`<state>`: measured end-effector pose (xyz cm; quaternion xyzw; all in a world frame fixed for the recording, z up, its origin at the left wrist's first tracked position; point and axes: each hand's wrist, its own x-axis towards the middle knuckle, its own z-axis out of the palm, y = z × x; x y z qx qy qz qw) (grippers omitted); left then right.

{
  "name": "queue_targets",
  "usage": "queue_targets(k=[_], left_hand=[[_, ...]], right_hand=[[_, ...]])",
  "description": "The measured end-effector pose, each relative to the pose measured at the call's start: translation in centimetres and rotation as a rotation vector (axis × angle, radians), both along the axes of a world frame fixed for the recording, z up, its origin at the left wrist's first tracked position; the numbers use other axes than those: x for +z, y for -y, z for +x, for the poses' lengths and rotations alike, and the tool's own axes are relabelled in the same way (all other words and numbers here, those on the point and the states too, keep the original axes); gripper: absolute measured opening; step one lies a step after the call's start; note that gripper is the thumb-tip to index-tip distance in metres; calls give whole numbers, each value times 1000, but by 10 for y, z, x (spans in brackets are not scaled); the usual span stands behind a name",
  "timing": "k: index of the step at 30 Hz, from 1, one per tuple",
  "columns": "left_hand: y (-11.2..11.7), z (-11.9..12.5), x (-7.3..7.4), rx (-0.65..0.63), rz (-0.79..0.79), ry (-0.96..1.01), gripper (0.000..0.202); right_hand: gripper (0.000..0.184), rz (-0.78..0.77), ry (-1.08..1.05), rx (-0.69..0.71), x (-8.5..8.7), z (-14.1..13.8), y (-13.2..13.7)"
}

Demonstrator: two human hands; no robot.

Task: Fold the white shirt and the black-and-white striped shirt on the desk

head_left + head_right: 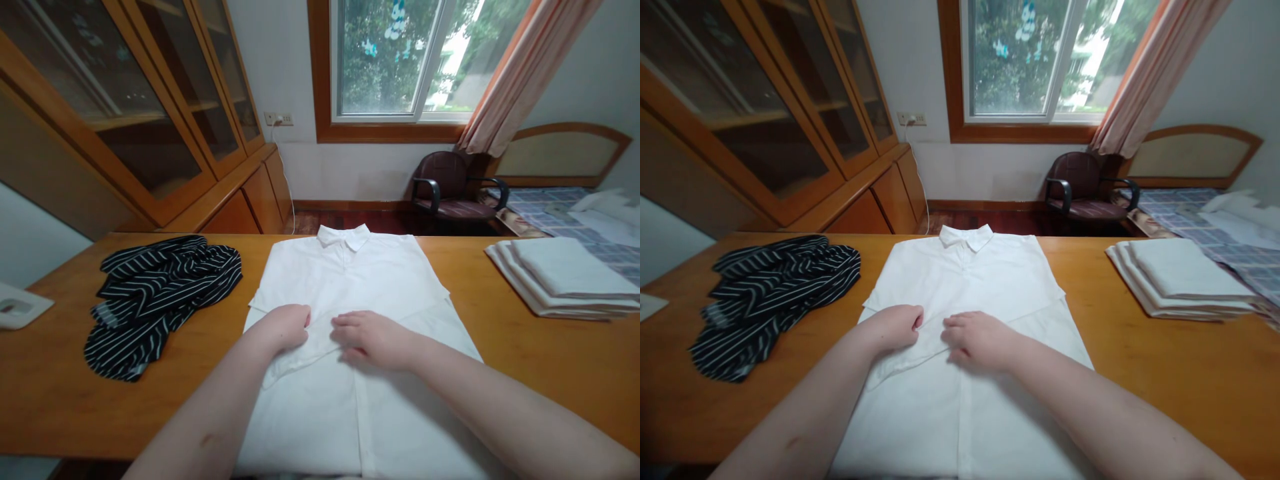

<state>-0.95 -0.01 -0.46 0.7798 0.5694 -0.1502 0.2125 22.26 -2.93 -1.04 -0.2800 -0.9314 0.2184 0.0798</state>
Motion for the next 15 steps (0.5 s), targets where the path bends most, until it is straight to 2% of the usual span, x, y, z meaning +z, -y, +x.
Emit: queue_targets(k=[1, 3, 7, 9, 13, 15], left_hand=[[0, 0, -1, -2, 0, -5, 16], [0, 0, -2, -1, -1, -17, 16], [0, 1, 0, -2, -19, -24, 16], [0, 1, 2, -7, -33, -24, 15], [2, 1, 4, 13, -53, -22, 17], [3, -1, 4, 22, -63, -17, 20]], right_hand=[[42, 2, 8, 22, -2, -10, 4], [44, 26, 51, -23, -7, -23, 9], [32, 95, 188, -269, -11, -31, 5], [27, 113, 238, -345, -10, -31, 0], [23, 150, 292, -404, -14, -33, -4], [27, 203, 287, -410, -18, -35, -3]])
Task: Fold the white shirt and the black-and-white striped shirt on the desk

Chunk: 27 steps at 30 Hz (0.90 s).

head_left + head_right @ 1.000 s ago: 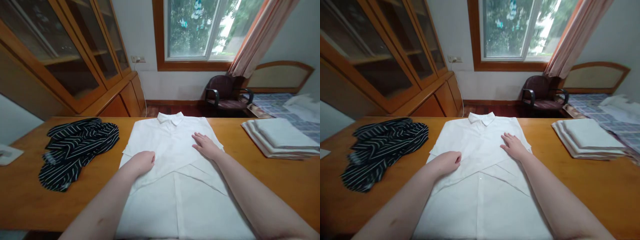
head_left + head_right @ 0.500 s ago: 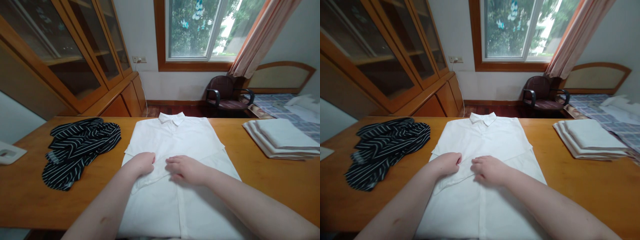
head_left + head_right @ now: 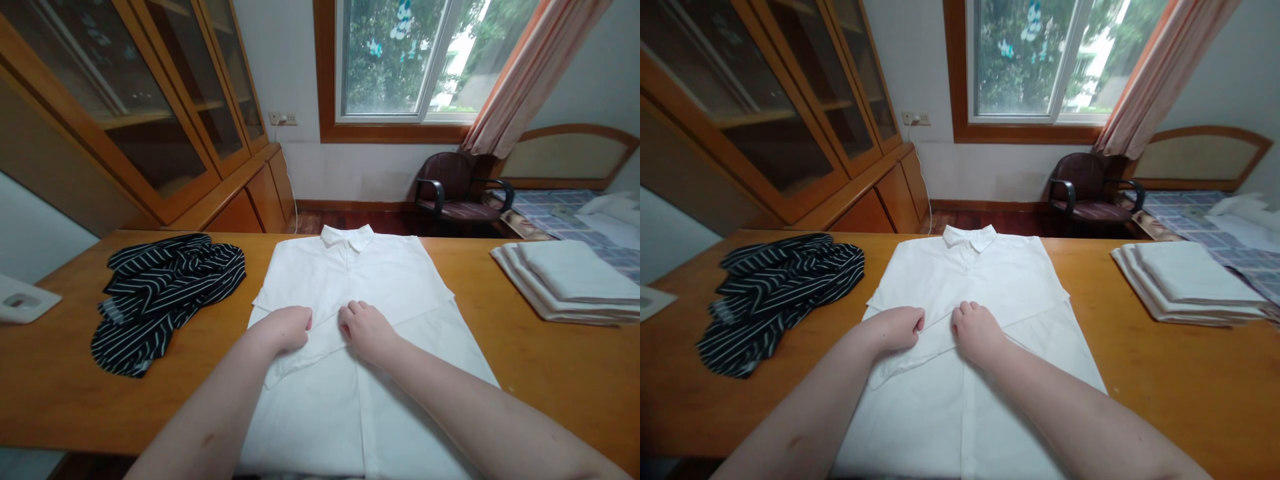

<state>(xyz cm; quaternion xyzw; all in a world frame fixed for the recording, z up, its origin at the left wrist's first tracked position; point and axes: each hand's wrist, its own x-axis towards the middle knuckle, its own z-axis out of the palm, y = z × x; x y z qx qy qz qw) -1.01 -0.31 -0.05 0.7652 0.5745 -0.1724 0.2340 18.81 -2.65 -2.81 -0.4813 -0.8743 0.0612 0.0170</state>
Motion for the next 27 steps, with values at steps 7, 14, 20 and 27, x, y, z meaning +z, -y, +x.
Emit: queue_targets(k=[7, 14, 20, 27], left_hand=[[0, -2, -3, 6, -9, -1, 22], [1, -1, 2, 6, -2, 19, 23], [-1, 0, 8, 52, -71, 3, 16], [-1, 7, 17, 27, -89, -60, 16]], right_hand=[[48, 114, -25, 250, -8, -4, 3], [37, 51, -130, 169, -13, 1, 4], [52, 37, -100, -57, -13, -1, 9], [67, -29, -45, -238, -16, 4, 7]])
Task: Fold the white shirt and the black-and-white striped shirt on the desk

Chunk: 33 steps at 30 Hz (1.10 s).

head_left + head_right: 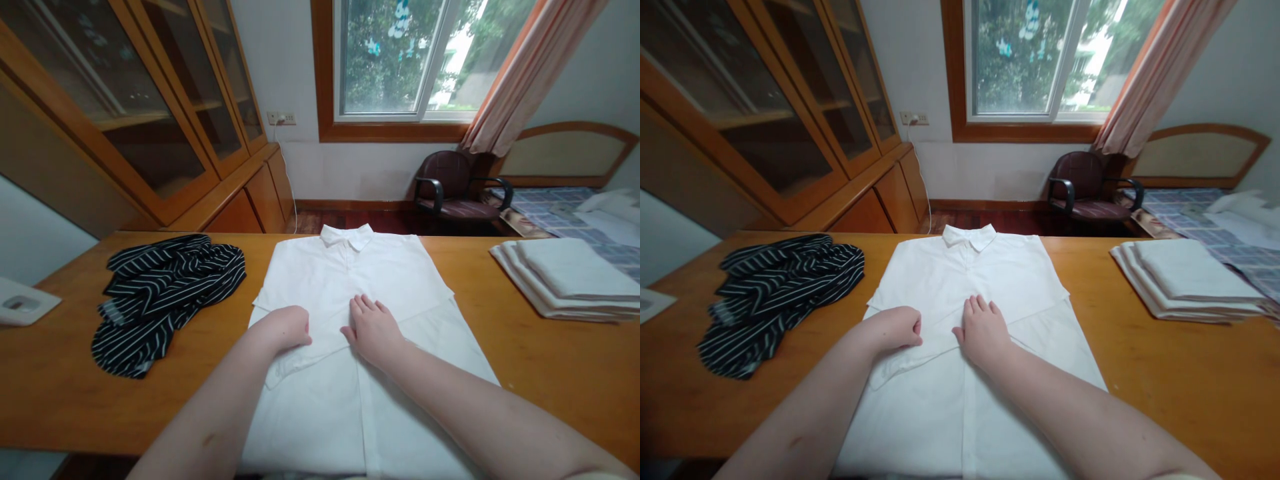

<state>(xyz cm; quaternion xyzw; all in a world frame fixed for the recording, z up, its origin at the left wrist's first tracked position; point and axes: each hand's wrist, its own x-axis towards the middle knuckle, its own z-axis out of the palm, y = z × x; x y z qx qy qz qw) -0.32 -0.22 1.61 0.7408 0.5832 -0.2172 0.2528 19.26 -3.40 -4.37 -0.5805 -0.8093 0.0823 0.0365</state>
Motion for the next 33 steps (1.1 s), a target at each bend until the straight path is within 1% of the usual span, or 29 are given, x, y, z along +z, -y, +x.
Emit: queue_targets(k=[4, 5, 6, 7, 8, 9, 10, 11, 12, 13, 17, 21, 24, 27, 30, 33], left_hand=[[0, 0, 0, 2, -12, 8, 17], [-1, 0, 0, 4, -13, 12, 17], [-1, -1, -2, 6, -13, 14, 17], [-2, -1, -3, 7, -10, 16, 17], [-2, -2, -5, 6, -5, 18, 17], [-2, -2, -6, 5, 2, 20, 17], [-3, -2, -8, 4, 11, 21, 17], [-3, -3, -9, 1, 19, 23, 17], [-3, -3, -9, 0, 22, 23, 16], [-4, -3, -10, 3, 20, 21, 15], [-5, 0, -6, 35, -39, 14, 12], [-5, 1, -3, 45, -67, 27, 10], [-6, -1, -5, 39, -64, 33, 9], [-7, -4, -10, 40, -68, 49, 9], [-7, -7, -13, 46, -84, 57, 8], [-8, -11, -13, 49, -87, 64, 11]], right_hand=[[82, -13, 51, -139, -1, 2, 0], [84, 7, 52, -144, 0, 3, -1], [84, 36, 39, -108, 1, 4, -2], [83, 68, 14, -25, 2, 4, -4], [80, 86, -20, 106, 4, 5, -5], [77, 80, -58, 267, 5, 5, -8], [74, 51, -93, 418, 6, 5, -10], [72, 8, -119, 526, 6, 5, -11], [70, -38, -134, 579, 5, 5, -13], [69, -75, -142, 584, 4, 4, -14], [69, -123, -130, 437, -3, 6, -16], [72, -167, -78, 305, -6, 24, -29], [72, -178, -36, 201, -7, 52, -49], [68, -168, -12, 110, -11, 91, -74], [66, -118, 49, -89, -19, 131, -94], [64, -49, 90, -223, -25, 154, -104]])
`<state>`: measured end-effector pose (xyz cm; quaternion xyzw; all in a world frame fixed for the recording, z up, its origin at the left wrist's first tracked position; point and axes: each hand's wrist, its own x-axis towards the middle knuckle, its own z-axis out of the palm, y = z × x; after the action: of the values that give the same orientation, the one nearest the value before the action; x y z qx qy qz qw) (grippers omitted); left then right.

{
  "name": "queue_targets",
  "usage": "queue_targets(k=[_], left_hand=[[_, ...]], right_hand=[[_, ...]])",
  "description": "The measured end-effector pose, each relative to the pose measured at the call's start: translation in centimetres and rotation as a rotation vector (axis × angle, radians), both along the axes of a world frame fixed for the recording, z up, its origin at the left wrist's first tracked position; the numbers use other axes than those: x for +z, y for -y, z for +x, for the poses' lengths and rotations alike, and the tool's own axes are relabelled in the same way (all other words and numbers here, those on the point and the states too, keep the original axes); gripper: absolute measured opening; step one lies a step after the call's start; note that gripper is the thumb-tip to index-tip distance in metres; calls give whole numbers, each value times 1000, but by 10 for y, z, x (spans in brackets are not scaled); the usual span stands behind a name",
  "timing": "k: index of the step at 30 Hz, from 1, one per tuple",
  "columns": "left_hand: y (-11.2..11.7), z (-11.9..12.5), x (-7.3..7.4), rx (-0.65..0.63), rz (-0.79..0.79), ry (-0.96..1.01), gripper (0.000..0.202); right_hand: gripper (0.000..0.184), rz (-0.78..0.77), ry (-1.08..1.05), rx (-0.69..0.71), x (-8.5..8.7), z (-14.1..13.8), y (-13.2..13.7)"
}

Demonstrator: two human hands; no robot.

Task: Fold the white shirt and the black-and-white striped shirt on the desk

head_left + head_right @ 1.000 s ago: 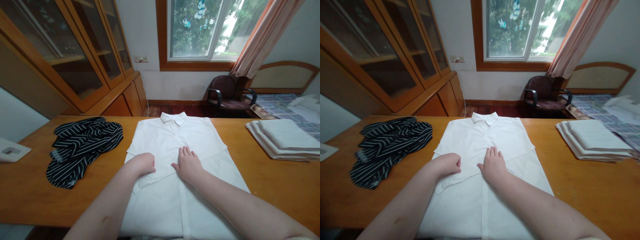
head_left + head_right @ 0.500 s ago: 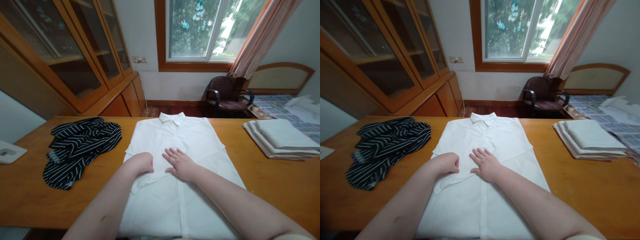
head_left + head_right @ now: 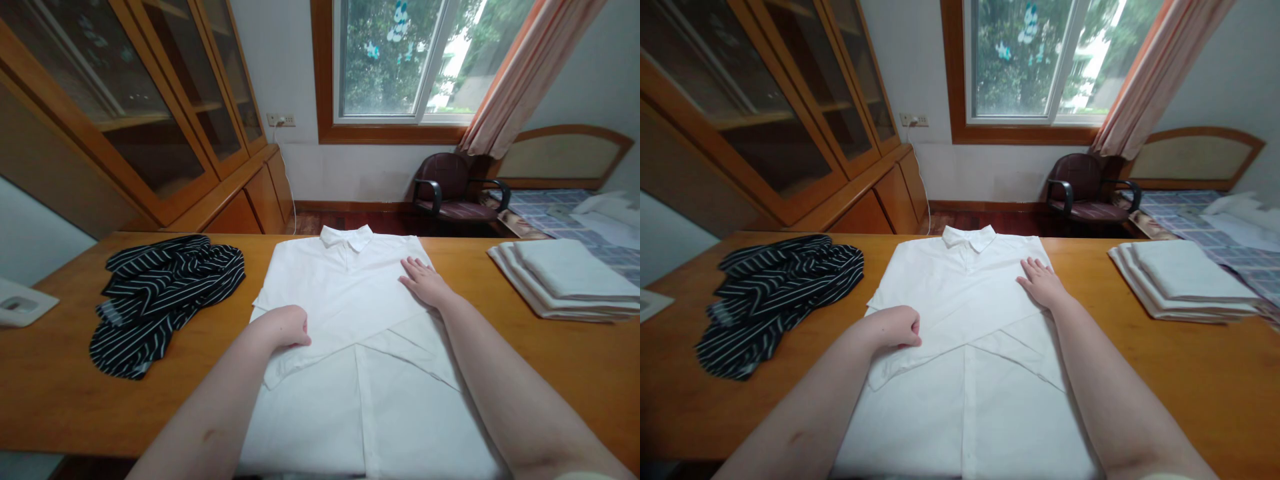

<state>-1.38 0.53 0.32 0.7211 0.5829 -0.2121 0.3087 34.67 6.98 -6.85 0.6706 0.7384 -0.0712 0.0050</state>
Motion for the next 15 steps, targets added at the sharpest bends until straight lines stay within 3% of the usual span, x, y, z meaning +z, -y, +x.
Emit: queue_targets(k=[3, 6, 9, 15], left_hand=[[-6, -3, -2, 41, 171, 108, 25], [-18, -5, -11, 106, 542, 206, 34], [-34, -9, -29, 111, 796, 119, 43], [-53, -21, -61, 197, 656, -132, 70]], right_hand=[[63, 42, 24, -39, -1, 3, -1], [63, 57, 24, -43, 0, -1, 1], [63, 60, 18, -41, 1, -3, 1], [64, 74, 6, -39, -2, -1, 0]])
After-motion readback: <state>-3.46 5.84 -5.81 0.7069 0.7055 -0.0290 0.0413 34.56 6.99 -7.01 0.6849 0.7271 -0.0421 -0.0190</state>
